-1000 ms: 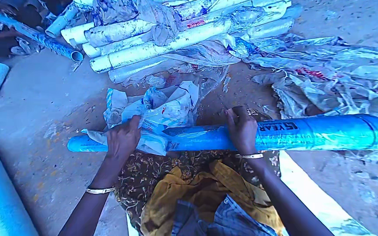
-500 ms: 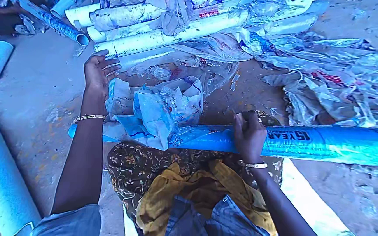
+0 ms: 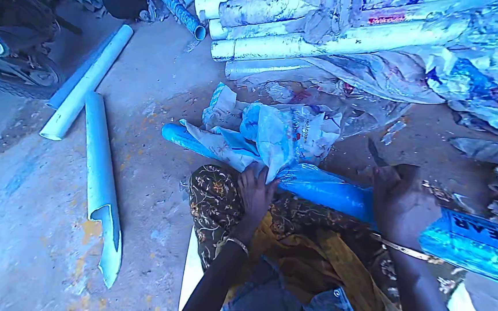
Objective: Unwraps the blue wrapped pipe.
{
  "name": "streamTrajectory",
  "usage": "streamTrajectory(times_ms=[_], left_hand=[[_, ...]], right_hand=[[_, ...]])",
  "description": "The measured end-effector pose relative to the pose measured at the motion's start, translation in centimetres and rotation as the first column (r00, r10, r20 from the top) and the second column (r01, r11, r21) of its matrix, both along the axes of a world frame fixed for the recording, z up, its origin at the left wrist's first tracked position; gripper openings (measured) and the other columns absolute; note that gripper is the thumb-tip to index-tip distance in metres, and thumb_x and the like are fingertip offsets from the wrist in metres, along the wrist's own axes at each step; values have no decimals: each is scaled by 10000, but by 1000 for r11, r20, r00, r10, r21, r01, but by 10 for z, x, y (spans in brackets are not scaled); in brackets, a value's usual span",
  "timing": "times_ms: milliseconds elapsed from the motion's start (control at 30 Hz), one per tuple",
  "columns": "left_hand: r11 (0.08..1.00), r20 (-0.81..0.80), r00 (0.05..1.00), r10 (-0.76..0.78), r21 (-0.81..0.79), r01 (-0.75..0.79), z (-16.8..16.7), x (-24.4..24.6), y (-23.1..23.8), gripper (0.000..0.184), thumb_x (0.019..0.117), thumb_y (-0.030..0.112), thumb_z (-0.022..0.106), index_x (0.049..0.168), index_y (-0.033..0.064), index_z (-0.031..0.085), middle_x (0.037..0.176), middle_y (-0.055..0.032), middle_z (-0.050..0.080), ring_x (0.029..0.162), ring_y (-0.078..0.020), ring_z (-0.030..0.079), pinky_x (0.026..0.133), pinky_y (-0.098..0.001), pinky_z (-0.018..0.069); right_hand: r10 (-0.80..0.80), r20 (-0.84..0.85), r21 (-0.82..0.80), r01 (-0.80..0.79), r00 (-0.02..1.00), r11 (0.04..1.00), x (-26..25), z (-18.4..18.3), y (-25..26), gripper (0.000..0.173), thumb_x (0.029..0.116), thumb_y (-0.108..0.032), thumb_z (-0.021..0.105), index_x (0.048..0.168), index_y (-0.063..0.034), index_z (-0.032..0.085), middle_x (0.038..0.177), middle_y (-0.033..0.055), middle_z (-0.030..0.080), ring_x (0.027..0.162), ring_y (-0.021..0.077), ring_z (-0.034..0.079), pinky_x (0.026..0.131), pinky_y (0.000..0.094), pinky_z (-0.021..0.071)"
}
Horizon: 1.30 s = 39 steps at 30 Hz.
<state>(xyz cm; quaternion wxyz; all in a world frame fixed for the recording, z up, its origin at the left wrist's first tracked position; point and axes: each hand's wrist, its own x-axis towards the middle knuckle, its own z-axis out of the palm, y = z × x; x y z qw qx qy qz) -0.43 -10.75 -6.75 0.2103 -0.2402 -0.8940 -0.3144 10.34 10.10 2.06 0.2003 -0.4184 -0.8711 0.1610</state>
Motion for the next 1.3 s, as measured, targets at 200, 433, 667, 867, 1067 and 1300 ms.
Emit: streamTrajectory(times_ms=[200,433,667,867,1067,1300], left_hand=[[959,-15,991,-136,248,135,6,-14,8,202,931,42,596,904,-95,743,974,-235,739,928,-354,720,881,-432,562],[896,74,965,-251,395,203,33,-60,18,338,1014,116,522,728,-34,620,554,-12,485,506,-37,453,538,-216,415],[935,119,945,-303,230,271,81,-112,37,448,1100,357,427,762,67,477,555,-53,387,403,-161,340,397,-296,296],[978,144,968,-206,50,201,113,-141,84,439,1123,300,368,941,-31,591,673,-174,549,629,-354,597,598,-506,468],[965,248,933,-261,79,249,111,-169,107,405,1098,284,437,1007,-52,644,669,-150,557,617,-320,565,624,-520,458],[885,358,846,-396,395,247,87,-176,-38,518,1062,269,481,1531,58,424,1595,-153,412,1461,-299,399,1168,-461,353]], right_hand=[[28,-12,84,-26,1000,996,-21,-12,-25,378,1054,-260,525,1202,79,604,821,337,667,806,574,680,640,654,485],[32,-79,313,-6,996,950,-13,-31,-31,326,1028,-232,552,1037,71,671,731,289,648,637,488,678,503,553,481],[32,-156,411,36,987,911,-1,-40,-44,302,987,-219,630,1003,73,705,796,283,680,697,439,708,541,492,516],[67,-218,444,38,974,895,6,-48,-47,295,951,-219,673,968,73,710,830,278,701,725,414,726,563,458,545],[33,-192,419,52,981,907,-2,-48,-36,355,972,-258,628,976,91,696,804,274,691,700,424,718,551,494,534],[24,-146,364,31,989,931,-12,-38,-23,319,996,-252,575,984,52,669,749,248,672,658,427,700,520,522,499]])
